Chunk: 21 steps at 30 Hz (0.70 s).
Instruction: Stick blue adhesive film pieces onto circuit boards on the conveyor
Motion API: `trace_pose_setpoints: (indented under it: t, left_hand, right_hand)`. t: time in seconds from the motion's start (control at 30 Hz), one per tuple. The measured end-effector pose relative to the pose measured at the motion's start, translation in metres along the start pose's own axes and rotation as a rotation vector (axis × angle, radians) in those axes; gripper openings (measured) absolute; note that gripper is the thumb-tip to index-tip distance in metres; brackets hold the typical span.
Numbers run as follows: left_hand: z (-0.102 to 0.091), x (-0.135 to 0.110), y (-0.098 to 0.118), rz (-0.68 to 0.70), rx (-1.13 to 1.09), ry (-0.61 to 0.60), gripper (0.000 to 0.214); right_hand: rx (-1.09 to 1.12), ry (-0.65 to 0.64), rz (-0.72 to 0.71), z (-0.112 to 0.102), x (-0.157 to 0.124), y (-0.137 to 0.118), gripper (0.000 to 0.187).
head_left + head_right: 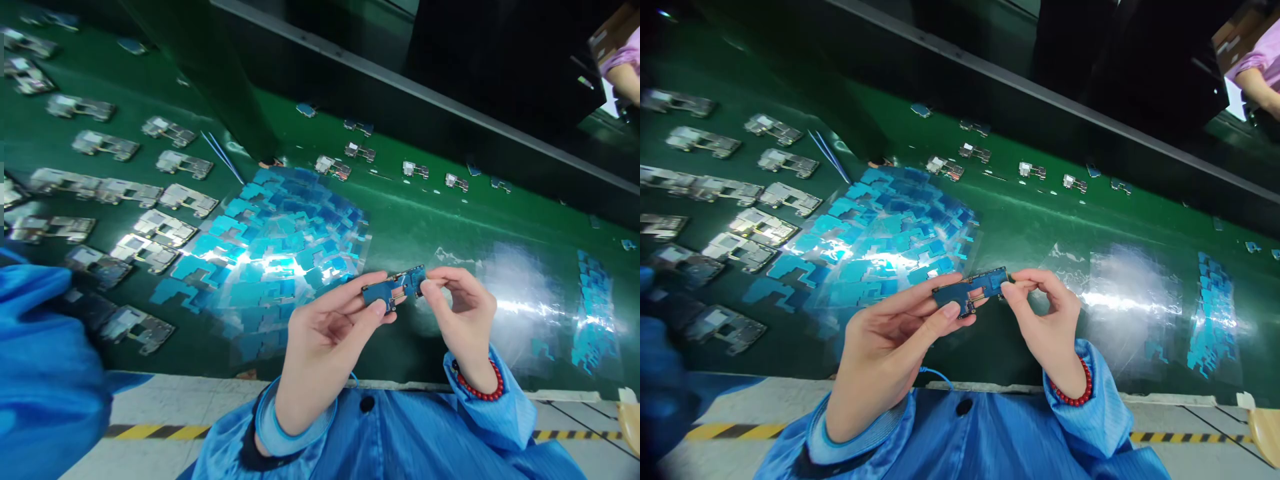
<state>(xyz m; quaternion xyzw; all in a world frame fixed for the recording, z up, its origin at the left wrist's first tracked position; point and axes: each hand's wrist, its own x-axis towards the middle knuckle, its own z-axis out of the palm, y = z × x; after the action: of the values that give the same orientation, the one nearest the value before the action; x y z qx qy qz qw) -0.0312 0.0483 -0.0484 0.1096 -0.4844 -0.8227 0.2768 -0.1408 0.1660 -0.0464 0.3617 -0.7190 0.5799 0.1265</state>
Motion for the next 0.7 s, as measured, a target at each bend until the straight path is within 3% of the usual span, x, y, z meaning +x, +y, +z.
trace_pose_setpoints:
  t: [0.23, 0.37, 0.43, 0.53, 0.7]
  left_hand:
    - [-0.017, 0.008, -0.011, -0.013, 0.164, -0.048, 0.033]
    - [-0.020, 0.024, -0.028, 0.003, 0.329, -0.046, 0.038]
    - [-0.016, 0.029, -0.033, 0.017, 0.330, 0.010, 0.041]
    - [-0.015, 0.034, -0.036, 0.044, 0.320, 0.075, 0.050]
    - [-0.030, 0.049, -0.042, -0.025, 0.307, -0.047, 0.063]
  right_hand:
    - [0.382, -0.276, 0.309, -0.005, -0.004, 0.001, 0.013]
    - [0.255, -0.330, 0.264, -0.006, -0.007, 0.000, 0.018]
    - [0.190, -0.371, 0.280, -0.013, 0.000, 0.007, 0.024]
    - [0.101, -0.330, 0.326, -0.039, 0.037, 0.038, 0.041]
    - [-0.159, -0.011, 0.303, -0.112, 0.146, 0.127, 0.039]
